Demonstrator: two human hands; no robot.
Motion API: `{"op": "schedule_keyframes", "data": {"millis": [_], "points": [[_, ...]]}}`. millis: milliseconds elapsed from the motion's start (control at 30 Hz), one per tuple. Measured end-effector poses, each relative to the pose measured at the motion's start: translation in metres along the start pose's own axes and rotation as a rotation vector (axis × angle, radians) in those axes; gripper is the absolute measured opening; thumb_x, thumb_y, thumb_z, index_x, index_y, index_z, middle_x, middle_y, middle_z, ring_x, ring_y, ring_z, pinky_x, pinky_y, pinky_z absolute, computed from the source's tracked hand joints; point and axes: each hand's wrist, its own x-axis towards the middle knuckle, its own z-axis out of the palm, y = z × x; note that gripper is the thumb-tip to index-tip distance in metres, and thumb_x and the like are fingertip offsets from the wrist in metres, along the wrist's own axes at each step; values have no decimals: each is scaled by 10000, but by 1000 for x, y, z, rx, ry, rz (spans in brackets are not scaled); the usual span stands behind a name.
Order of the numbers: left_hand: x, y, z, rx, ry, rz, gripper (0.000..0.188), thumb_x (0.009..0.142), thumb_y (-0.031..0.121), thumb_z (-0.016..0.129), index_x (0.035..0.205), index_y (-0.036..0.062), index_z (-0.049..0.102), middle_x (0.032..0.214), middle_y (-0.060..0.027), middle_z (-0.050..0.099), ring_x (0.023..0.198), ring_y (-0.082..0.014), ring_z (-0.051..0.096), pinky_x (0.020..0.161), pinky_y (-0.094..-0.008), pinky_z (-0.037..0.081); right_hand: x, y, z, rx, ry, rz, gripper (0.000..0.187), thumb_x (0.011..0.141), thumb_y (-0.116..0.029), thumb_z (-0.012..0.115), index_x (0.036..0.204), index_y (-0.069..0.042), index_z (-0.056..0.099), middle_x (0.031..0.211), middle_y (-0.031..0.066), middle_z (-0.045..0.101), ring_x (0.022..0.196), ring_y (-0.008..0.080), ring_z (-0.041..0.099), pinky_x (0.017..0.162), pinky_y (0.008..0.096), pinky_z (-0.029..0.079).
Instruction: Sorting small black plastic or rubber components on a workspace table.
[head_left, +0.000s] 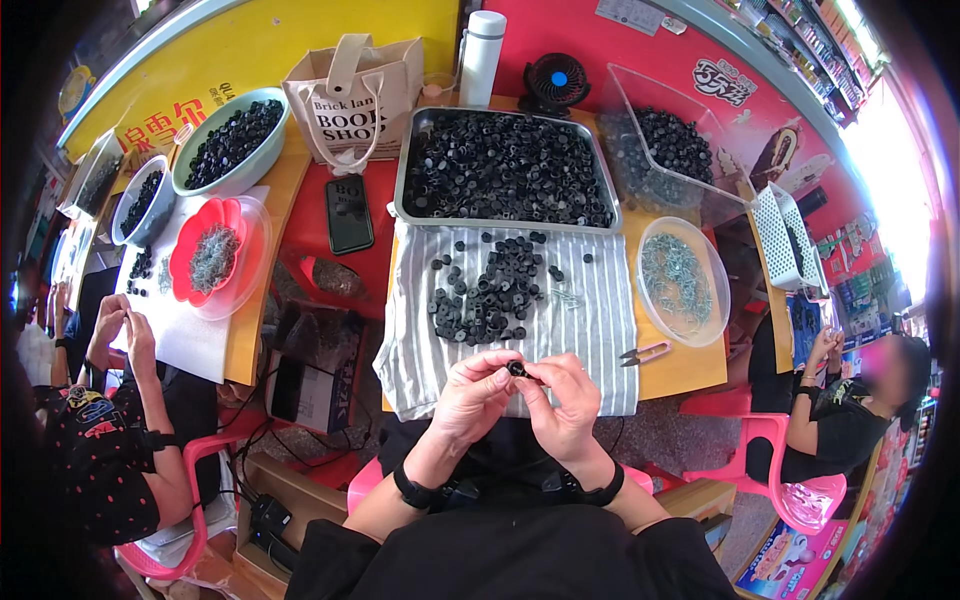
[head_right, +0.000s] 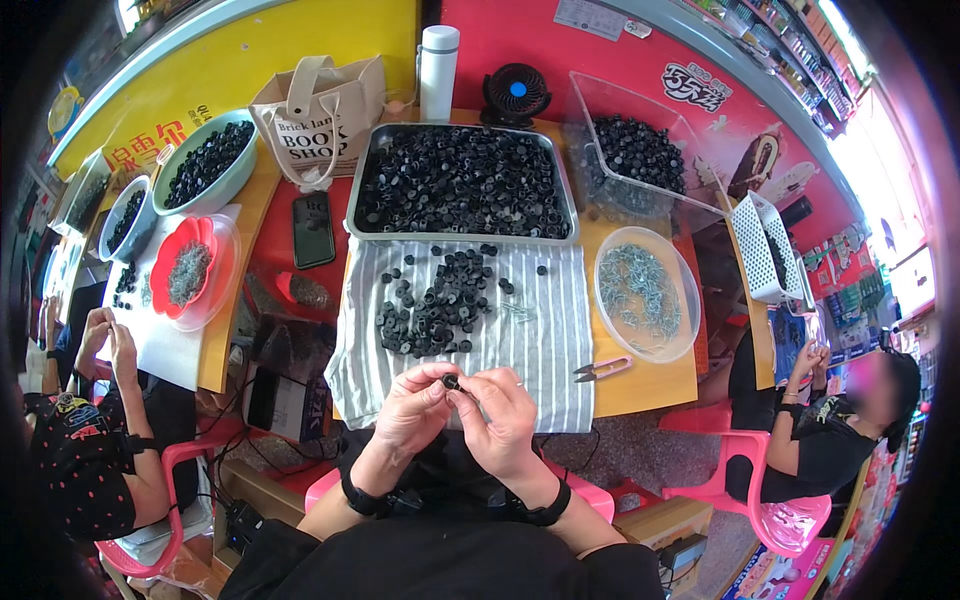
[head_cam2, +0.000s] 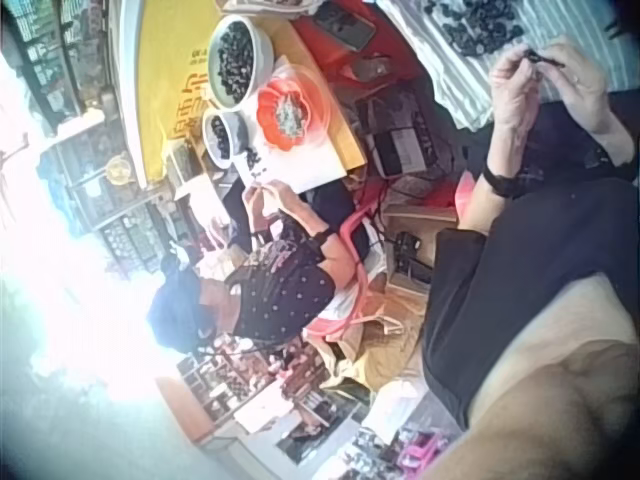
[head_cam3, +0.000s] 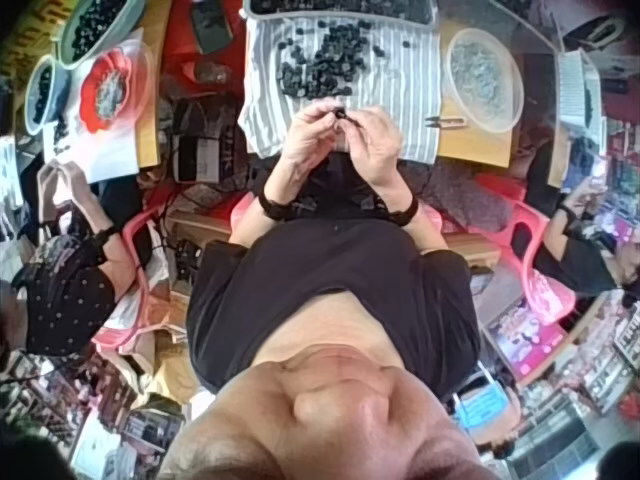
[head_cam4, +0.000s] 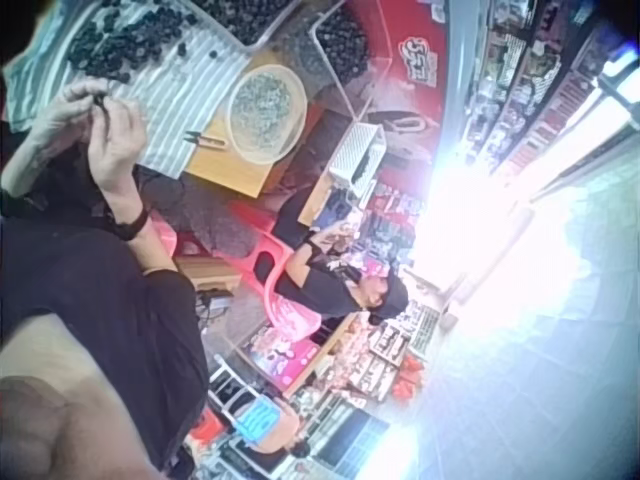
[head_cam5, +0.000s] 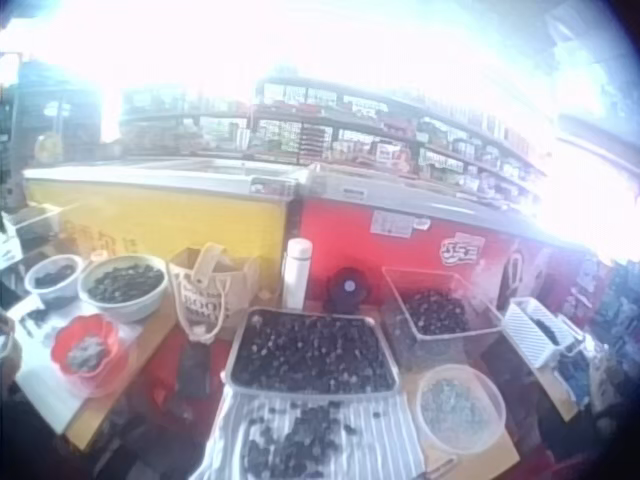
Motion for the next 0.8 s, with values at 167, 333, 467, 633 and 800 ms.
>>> {"op": "schedule_keyframes", "data": {"millis": [167,333,467,633,800], "points": [[-1,-2,-4,7,6,5,257,874,3,640,1130,-18,638,1110,-98,656,1000,-179,627,880,-302,499,2,-1,0,-40,-6,-36,206,739,56,727,925,6,652,818,107,613,711,218,592,610,292,478],[-2,-3,-4,16,30,13,241,869,-8,644,1109,-10,648,1112,-97,656,1004,-177,626,882,-299,496,3,-1,0,-60,-5,-57,208,723,47,746,901,5,646,800,106,615,694,219,584,601,294,472],[0,-2,0,-10,-6,17,201,868,-15,643,1067,12,659,1091,-94,659,997,-180,628,875,-302,496,0,2,1,34,35,16,211,716,40,760,877,7,627,790,104,611,673,216,581,584,297,469],[0,-3,0,16,-5,58,182,865,-13,649,1040,36,660,1033,-108,669,963,-191,640,863,-321,500,-2,3,1,30,30,-22,217,723,33,764,873,0,611,773,104,611,665,210,586,575,287,468],[0,-3,-4,37,9,33,171,861,-5,658,1027,35,660,1037,-118,669,968,-197,641,866,-326,500,-3,4,1,21,27,-56,212,726,29,765,871,-4,614,772,104,620,666,210,594,582,286,473]]}}
